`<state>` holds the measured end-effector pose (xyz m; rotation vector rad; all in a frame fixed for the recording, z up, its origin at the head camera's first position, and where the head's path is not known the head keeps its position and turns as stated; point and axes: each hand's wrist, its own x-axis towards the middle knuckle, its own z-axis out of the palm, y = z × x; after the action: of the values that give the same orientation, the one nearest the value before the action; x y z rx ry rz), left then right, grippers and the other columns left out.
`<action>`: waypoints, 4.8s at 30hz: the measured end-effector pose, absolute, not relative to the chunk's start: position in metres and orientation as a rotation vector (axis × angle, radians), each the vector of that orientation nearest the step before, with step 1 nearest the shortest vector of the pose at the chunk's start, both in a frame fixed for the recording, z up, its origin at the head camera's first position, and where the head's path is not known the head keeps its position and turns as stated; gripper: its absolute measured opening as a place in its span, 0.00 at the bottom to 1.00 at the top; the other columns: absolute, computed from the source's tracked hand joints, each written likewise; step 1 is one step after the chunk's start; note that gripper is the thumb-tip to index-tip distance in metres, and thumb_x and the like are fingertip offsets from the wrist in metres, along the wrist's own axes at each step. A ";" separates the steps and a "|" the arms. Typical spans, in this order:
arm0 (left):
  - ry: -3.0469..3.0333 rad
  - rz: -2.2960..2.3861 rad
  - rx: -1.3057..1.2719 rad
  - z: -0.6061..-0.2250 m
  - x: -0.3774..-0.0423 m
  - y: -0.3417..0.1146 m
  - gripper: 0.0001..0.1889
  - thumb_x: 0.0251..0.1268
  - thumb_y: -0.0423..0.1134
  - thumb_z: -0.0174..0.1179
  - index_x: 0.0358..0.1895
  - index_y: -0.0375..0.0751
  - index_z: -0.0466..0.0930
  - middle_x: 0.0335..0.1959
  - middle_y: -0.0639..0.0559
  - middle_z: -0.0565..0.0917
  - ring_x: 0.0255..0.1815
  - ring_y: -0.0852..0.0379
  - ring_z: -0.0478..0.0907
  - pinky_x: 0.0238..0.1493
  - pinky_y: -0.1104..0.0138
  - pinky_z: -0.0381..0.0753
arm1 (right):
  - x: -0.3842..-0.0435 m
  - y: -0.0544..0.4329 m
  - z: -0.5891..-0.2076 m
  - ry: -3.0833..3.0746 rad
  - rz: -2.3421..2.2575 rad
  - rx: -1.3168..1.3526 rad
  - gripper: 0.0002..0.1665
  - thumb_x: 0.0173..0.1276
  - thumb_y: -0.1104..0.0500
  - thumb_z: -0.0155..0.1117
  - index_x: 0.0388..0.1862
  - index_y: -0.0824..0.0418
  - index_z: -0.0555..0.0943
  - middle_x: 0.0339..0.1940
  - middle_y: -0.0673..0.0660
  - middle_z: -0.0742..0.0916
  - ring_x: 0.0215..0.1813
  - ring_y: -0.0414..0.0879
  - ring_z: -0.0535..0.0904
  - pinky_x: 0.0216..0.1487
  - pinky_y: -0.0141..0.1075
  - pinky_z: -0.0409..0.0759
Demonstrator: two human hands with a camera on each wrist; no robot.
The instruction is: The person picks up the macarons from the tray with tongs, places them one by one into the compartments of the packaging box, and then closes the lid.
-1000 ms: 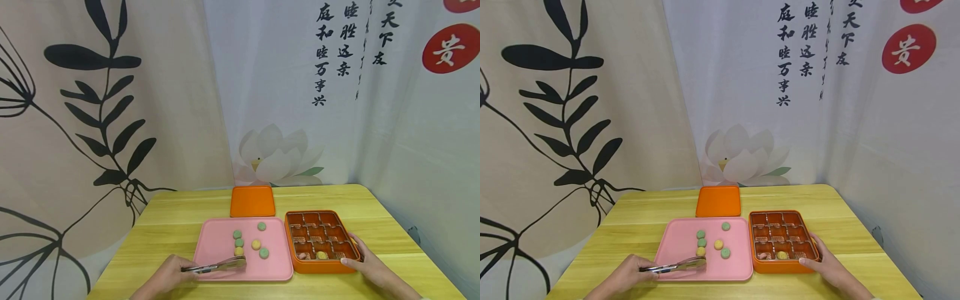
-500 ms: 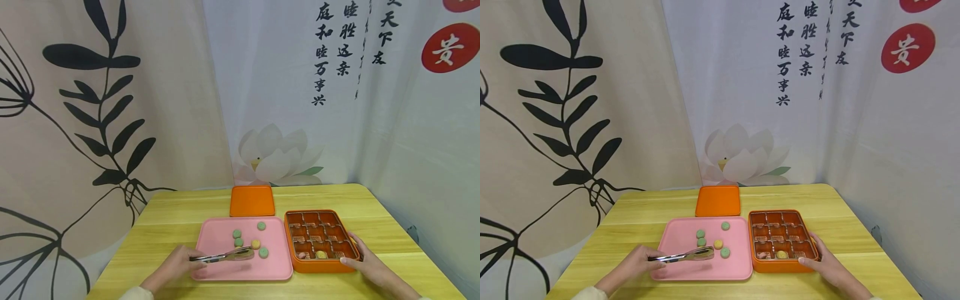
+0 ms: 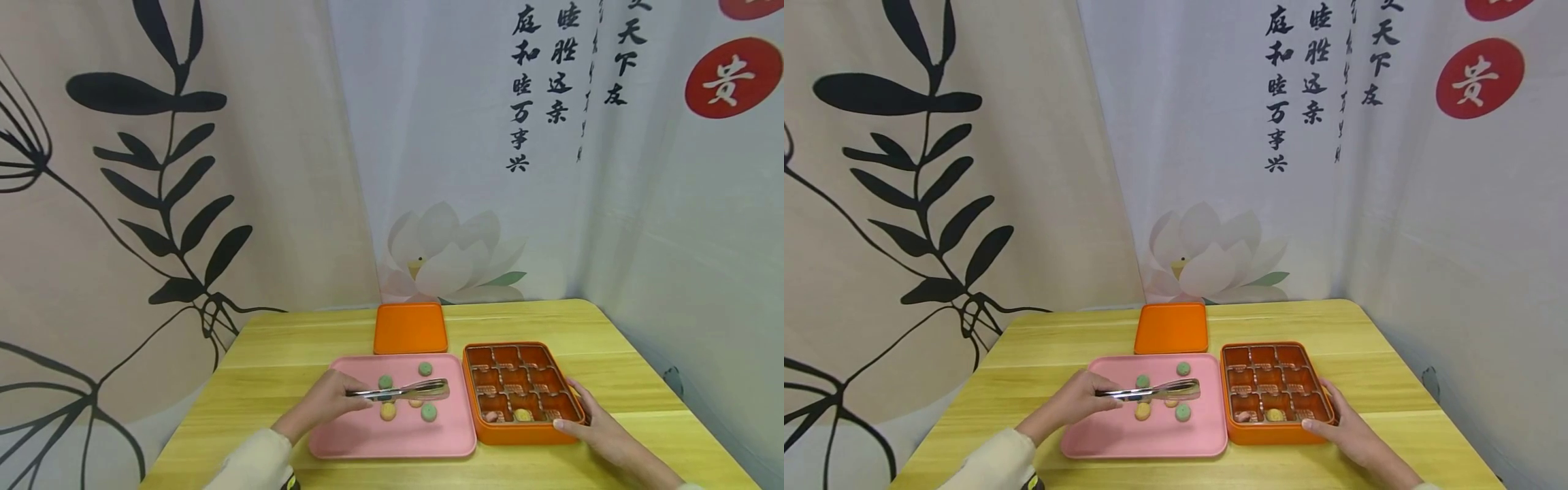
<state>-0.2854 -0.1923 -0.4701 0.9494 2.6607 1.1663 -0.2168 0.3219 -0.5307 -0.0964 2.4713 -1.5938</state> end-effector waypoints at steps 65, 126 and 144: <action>2.637 1.212 0.836 -0.455 -0.313 -0.077 0.12 0.58 0.44 0.73 0.45 0.48 0.89 0.32 0.63 0.85 0.26 0.61 0.72 0.29 0.68 0.73 | -0.216 0.323 -0.533 2.511 -1.555 -0.047 0.57 0.72 0.50 0.63 0.80 0.62 0.34 0.74 0.81 0.53 0.72 0.77 0.54 0.62 0.67 0.62; 2.745 1.138 0.720 -0.502 -0.256 -0.293 0.15 0.55 0.41 0.73 0.45 0.41 0.88 0.24 0.62 0.82 0.19 0.69 0.68 0.20 0.71 0.71 | -0.219 0.322 -0.527 2.454 -1.550 -0.033 0.55 0.75 0.51 0.59 0.80 0.64 0.32 0.74 0.82 0.52 0.71 0.76 0.57 0.61 0.65 0.65; 2.758 1.115 0.704 -0.517 -0.256 -0.289 0.17 0.56 0.45 0.72 0.47 0.41 0.89 0.24 0.64 0.82 0.17 0.70 0.66 0.17 0.73 0.69 | -0.217 0.325 -0.531 2.458 -1.557 -0.053 0.54 0.75 0.52 0.59 0.79 0.64 0.32 0.73 0.82 0.55 0.68 0.72 0.65 0.60 0.59 0.71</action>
<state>-0.2561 -0.2891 -0.5173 0.7043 2.7581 1.1152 -0.2175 0.3250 -0.5307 -0.0531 2.4579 -1.5573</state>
